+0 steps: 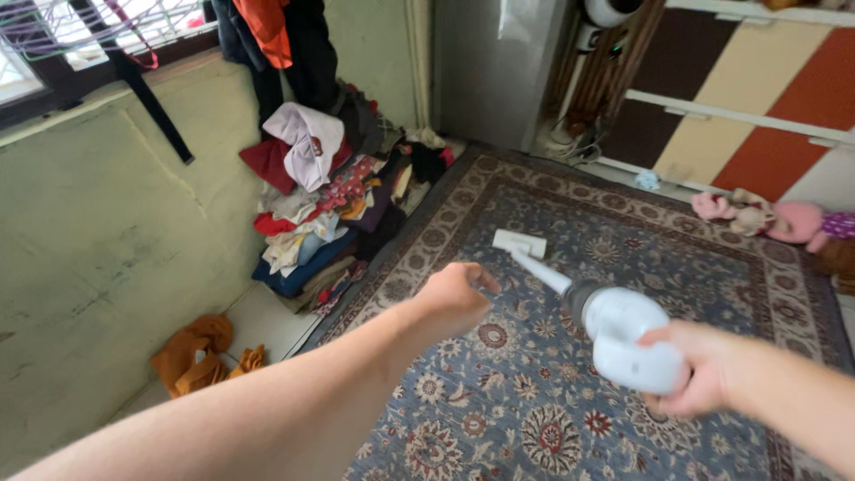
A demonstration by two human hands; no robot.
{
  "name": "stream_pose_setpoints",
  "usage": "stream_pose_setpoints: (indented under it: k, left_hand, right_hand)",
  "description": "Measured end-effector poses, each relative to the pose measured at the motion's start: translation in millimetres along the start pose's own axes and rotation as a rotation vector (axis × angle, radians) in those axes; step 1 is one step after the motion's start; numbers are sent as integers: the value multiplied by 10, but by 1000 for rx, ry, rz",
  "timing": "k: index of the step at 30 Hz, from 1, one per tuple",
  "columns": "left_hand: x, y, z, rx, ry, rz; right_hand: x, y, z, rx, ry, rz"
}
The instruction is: The person uses a handheld vacuum cleaner to clean a patterned rug in a cluttered room. They move the vacuum head back and forth across the rug's surface, navigating around scattered clothes and other items.
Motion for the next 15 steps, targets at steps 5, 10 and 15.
stream_pose_setpoints:
  k: [5,10,15]
  left_hand:
    - [-582,67,100,31,98,-24]
    - [-1341,239,469,113,160,-11]
    - [-1967,610,774,74,199,-4]
  right_hand:
    - [-341,-300,-1285,24,70,67]
    - [-984,-701,-2436,-2,-13,359]
    - [-967,-1299,-3293,-314,-104,206]
Point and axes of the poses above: each hand's wrist, its own x-axis towards the middle knuckle, its own y-axis out of the palm, z = x × y, the point moved 7 cm from there along x, towards the middle knuckle, and after that the axes turned 5 degrees about x, right-handed, at the moved point
